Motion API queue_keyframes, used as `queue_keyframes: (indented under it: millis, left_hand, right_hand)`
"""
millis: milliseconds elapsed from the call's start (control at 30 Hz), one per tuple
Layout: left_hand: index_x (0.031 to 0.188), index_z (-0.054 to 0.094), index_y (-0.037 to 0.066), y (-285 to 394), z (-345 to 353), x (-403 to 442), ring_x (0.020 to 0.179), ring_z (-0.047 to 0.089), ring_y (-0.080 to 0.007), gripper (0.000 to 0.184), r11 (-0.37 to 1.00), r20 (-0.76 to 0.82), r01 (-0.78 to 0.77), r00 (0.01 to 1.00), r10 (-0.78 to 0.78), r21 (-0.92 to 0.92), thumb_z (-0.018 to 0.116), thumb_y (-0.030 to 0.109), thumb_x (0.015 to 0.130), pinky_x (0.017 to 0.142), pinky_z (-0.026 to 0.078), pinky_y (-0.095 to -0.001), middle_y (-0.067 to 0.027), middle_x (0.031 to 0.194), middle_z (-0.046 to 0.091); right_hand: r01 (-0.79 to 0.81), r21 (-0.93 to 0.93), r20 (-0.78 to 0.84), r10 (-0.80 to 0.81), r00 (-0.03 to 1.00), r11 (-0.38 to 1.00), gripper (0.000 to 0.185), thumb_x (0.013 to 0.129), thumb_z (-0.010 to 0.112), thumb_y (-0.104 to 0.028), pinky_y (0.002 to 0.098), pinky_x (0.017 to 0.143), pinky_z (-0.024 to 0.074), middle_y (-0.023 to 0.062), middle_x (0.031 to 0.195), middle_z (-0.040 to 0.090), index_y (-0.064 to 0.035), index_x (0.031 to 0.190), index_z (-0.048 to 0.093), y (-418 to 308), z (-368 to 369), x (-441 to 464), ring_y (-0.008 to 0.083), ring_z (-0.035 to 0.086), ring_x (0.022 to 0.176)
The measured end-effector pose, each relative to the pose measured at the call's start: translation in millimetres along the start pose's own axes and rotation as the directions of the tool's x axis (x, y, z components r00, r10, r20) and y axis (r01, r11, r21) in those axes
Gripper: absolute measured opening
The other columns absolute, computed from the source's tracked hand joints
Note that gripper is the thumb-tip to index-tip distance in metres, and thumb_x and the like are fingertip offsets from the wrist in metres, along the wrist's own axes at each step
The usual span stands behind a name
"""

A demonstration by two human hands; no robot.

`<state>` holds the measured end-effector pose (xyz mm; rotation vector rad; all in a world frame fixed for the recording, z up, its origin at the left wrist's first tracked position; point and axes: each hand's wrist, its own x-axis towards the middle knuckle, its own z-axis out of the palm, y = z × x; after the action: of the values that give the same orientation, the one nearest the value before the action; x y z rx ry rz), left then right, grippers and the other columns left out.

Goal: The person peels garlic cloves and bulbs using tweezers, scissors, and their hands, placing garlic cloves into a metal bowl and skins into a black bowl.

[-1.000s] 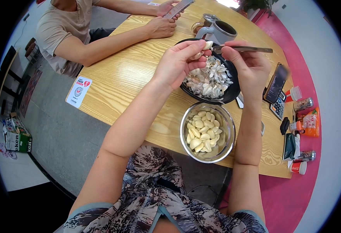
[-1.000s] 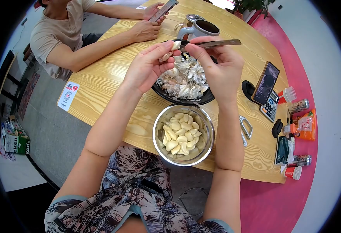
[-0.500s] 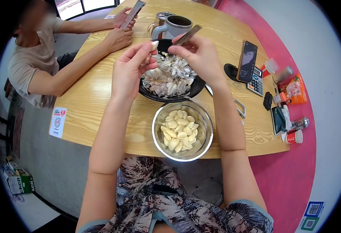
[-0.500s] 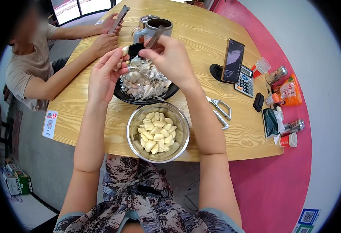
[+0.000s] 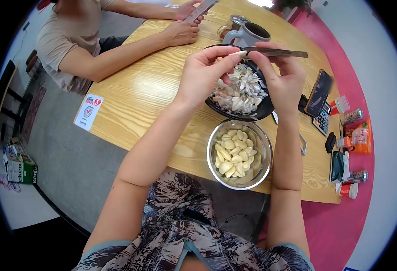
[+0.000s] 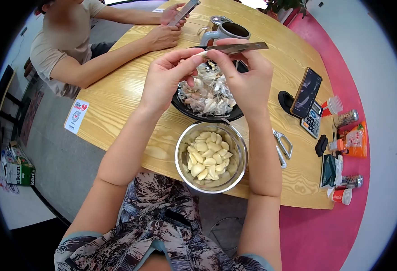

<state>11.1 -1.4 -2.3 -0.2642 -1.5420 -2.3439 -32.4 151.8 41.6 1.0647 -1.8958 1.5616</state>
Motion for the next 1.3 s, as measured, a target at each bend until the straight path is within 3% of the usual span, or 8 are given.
queue_keyframes:
  millis: [300,400,567,667,833,967,1167,1300]
  left_hand:
    - [0.101,0.070,0.000,2,6,-4,0.062,0.056,-0.0028,0.019,0.983,-0.072,-0.135,0.987,0.145,0.124,0.067,0.009,0.084,0.051,0.047,-0.0173,-0.0022,0.081,0.065]
    - [0.105,0.068,0.000,5,8,-7,0.062,0.054,-0.0014,0.021,0.970,-0.089,-0.169,0.978,0.187,0.174,0.066,0.005,0.085,0.051,0.045,-0.0156,0.0001,0.073,0.064]
    - [0.103,0.069,0.001,1,10,-8,0.062,0.055,-0.0010,0.018,0.922,-0.093,-0.264,0.949,0.301,0.282,0.065,0.002,0.085,0.051,0.046,-0.0151,-0.0009,0.083,0.064]
    - [0.102,0.069,0.002,-2,7,-6,0.063,0.056,-0.0010,0.018,0.880,-0.063,-0.327,0.927,0.369,0.345,0.065,0.001,0.085,0.051,0.046,-0.0151,-0.0018,0.091,0.064]
    - [0.102,0.070,0.002,-2,9,-7,0.065,0.057,-0.0012,0.018,0.853,-0.038,-0.377,0.908,0.418,0.361,0.064,0.001,0.085,0.052,0.047,-0.0151,-0.0022,0.094,0.064]
    - [0.097,0.070,0.000,-1,10,-8,0.069,0.059,-0.0066,0.016,0.882,-0.088,-0.342,0.918,0.388,0.323,0.067,0.002,0.082,0.059,0.047,-0.0198,-0.0056,0.089,0.066]
    - [0.099,0.070,0.001,-2,9,-7,0.068,0.058,-0.0039,0.017,0.857,-0.067,-0.368,0.906,0.417,0.361,0.066,0.001,0.083,0.055,0.048,-0.0171,-0.0039,0.092,0.065]
    - [0.102,0.069,0.000,-2,6,-6,0.065,0.057,-0.0008,0.017,0.848,-0.048,-0.366,0.909,0.414,0.383,0.065,0.002,0.085,0.051,0.048,-0.0146,-0.0021,0.092,0.064]
  right_hand:
    - [-0.222,0.241,-0.079,0.248,0.966,0.945,0.016,0.083,0.070,-0.006,0.0224,0.068,0.0508,0.0080,0.085,0.068,0.0024,0.096,0.065,-9,-1,1,0.0116,0.065,0.073]
    - [-0.253,0.198,-0.130,0.281,0.951,0.947,0.016,0.084,0.070,-0.005,0.0230,0.068,0.0516,0.0091,0.084,0.068,0.0024,0.097,0.065,-8,-8,5,0.0121,0.065,0.072]
    - [-0.117,0.173,-0.101,0.136,0.986,0.978,0.017,0.082,0.071,-0.005,0.0221,0.068,0.0508,0.0092,0.082,0.068,0.0031,0.096,0.065,-10,1,1,0.0116,0.065,0.074]
    - [0.044,-0.049,-0.052,-0.047,0.998,0.998,0.017,0.082,0.072,-0.005,0.0217,0.068,0.0505,0.0087,0.082,0.068,0.0038,0.096,0.065,-8,4,-2,0.0110,0.065,0.074]
    - [-0.268,0.179,-0.147,0.295,0.944,0.947,0.016,0.084,0.070,-0.007,0.0226,0.066,0.0516,0.0088,0.079,0.068,0.0038,0.094,0.066,-17,0,1,0.0109,0.065,0.070]
    - [-0.282,0.329,-0.128,0.338,0.932,0.901,0.015,0.085,0.069,-0.008,0.0232,0.064,0.0520,0.0086,0.079,0.067,0.0033,0.094,0.066,-4,-10,7,0.0113,0.064,0.066]
    - [-0.160,0.149,-0.088,0.174,0.981,0.976,0.015,0.085,0.069,-0.008,0.0214,0.063,0.0510,0.0074,0.080,0.067,0.0017,0.096,0.066,-14,2,0,0.0105,0.064,0.067]
    - [-0.249,0.120,-0.174,0.267,0.948,0.961,0.015,0.084,0.070,-0.006,0.0206,0.064,0.0504,0.0068,0.082,0.068,0.0022,0.096,0.066,-14,-5,2,0.0102,0.064,0.070]
